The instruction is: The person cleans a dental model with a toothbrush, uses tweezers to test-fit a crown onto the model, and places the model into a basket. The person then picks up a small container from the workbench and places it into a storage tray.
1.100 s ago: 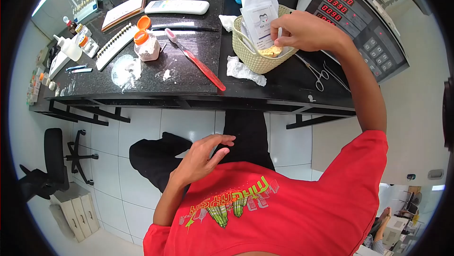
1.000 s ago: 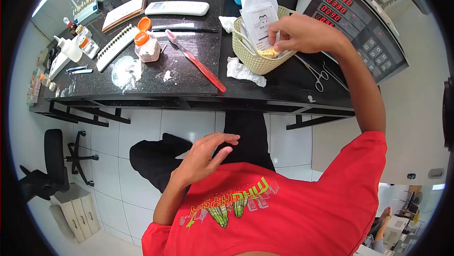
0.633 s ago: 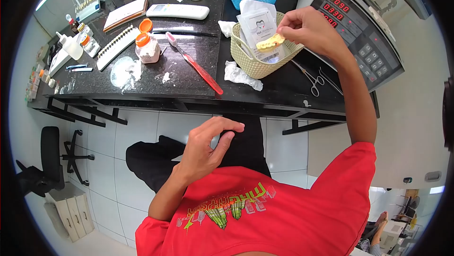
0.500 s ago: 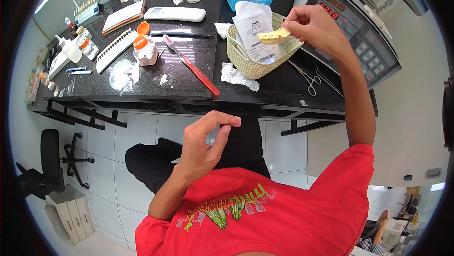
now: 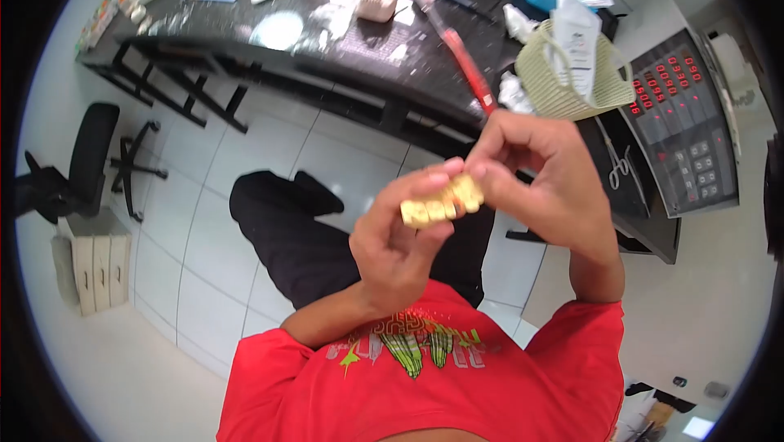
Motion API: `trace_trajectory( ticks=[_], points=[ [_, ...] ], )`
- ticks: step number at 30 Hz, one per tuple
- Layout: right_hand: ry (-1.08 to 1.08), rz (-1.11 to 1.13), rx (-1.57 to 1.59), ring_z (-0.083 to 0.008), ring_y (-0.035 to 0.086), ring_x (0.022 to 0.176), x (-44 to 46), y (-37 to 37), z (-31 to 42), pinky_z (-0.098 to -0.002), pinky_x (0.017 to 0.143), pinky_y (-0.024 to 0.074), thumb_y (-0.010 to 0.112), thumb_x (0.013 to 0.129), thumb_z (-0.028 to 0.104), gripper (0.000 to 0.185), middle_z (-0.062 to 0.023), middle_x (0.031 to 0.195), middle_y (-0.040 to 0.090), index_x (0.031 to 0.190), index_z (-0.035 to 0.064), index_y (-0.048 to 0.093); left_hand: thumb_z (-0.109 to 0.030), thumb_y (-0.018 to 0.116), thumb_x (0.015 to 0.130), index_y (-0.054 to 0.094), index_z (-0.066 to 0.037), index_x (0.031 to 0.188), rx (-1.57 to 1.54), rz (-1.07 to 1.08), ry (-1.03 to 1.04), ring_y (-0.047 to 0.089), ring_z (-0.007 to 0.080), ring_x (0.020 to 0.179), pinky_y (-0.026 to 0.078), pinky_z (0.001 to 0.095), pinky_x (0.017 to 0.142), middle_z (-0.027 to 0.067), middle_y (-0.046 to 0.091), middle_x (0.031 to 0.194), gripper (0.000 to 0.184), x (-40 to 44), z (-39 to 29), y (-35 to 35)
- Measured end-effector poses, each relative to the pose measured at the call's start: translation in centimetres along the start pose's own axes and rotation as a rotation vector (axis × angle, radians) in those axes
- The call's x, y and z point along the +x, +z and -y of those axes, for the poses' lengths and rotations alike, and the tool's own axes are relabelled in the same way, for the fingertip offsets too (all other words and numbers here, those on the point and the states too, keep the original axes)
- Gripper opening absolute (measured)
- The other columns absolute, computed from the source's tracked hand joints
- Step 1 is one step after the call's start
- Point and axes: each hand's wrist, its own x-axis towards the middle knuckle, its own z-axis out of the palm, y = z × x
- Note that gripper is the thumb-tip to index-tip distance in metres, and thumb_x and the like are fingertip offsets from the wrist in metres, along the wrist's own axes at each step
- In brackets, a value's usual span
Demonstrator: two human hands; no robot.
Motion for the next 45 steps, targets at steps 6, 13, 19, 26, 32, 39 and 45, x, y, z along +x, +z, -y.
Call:
trace_trajectory(
  ticks=[6,13,19,26,32,39,45],
  points=[
    [-0.391,-0.596,-0.626,-0.0212,0.066,0.068,6.2,1.5,-2.3,-0.0334,0.063,0.0503,0.074,0.089,0.019,0.016,-0.0092,0.081,0.067,0.093,0.0038,0.071,-0.031,0.069,0.096,0.053,0.007,0.129,-0.067,-0.226,-0.318,0.068,0.0296,0.111,0.056,0.0355,0.097,0.0247,0.062,0.128,0.053,-0.7,0.2,-3.4],
    [-0.347,-0.597,-0.906,-0.0307,0.068,0.081,8.6,1.8,-4.0,-0.0414,0.075,0.0531,0.072,0.089,0.020,0.021,-0.0133,0.092,0.067,0.100,0.0025,0.071,-0.017,0.066,0.098,0.053,0.007,0.133,-0.132,-0.255,-0.299,0.068,0.0257,0.110,0.056,0.0343,0.099,0.0215,0.065,0.124,0.044,-1.4,0.4,-4.6],
    [-0.377,-0.635,-1.030,-0.0309,0.068,0.083,8.9,1.2,-5.1,-0.0407,0.076,0.0537,0.069,0.092,0.017,0.019,-0.0136,0.094,0.068,0.104,0.0021,0.071,-0.022,0.066,0.098,0.049,0.005,0.137,-0.025,-0.244,-0.273,0.067,0.0300,0.114,0.057,0.0344,0.097,0.0233,0.060,0.131,0.050,-1.4,0.3,-4.7],
    [-0.317,-0.623,-1.001,-0.0311,0.070,0.085,9.1,1.3,-5.7,-0.0411,0.077,0.0543,0.065,0.094,0.013,0.019,-0.0146,0.096,0.069,0.109,0.0019,0.069,-0.015,0.067,0.097,0.049,0.004,0.138,-0.029,-0.224,-0.252,0.064,0.0285,0.119,0.058,0.0343,0.097,0.0236,0.059,0.134,0.049,-1.4,0.6,-4.6],
    [-0.333,-0.710,-0.922,-0.0277,0.069,0.083,8.0,1.6,-5.3,-0.0373,0.072,0.0531,0.063,0.093,0.008,0.021,-0.0130,0.096,0.070,0.113,0.0045,0.069,-0.012,0.067,0.097,0.048,0.005,0.139,0.010,-0.223,-0.213,0.063,0.0264,0.120,0.058,0.0349,0.098,0.0227,0.059,0.134,0.049,-1.3,0.6,-4.6],
    [-0.255,-0.690,-0.003,-0.0102,0.054,0.075,-1.0,7.1,-4.9,-0.0219,0.061,0.0424,0.057,0.096,0.005,0.030,-0.0075,0.097,0.061,0.124,-0.0001,0.065,-0.003,0.068,0.095,0.056,0.003,0.133,0.117,-0.401,-0.103,0.064,0.0222,0.115,0.054,0.0326,0.100,0.0196,0.064,0.127,0.040,-0.6,1.1,-7.5],
    [-0.154,-0.276,0.103,-0.0141,0.064,0.075,-0.5,13.0,-9.4,-0.0258,0.063,0.0514,0.055,0.096,-0.004,0.038,-0.0116,0.095,0.068,0.134,-0.0018,0.061,-0.005,0.071,0.092,0.059,0.003,0.128,0.240,-0.502,-0.090,0.066,0.0180,0.111,0.054,0.0303,0.098,0.0193,0.067,0.124,0.039,-0.4,1.6,-10.0]
  ],
)
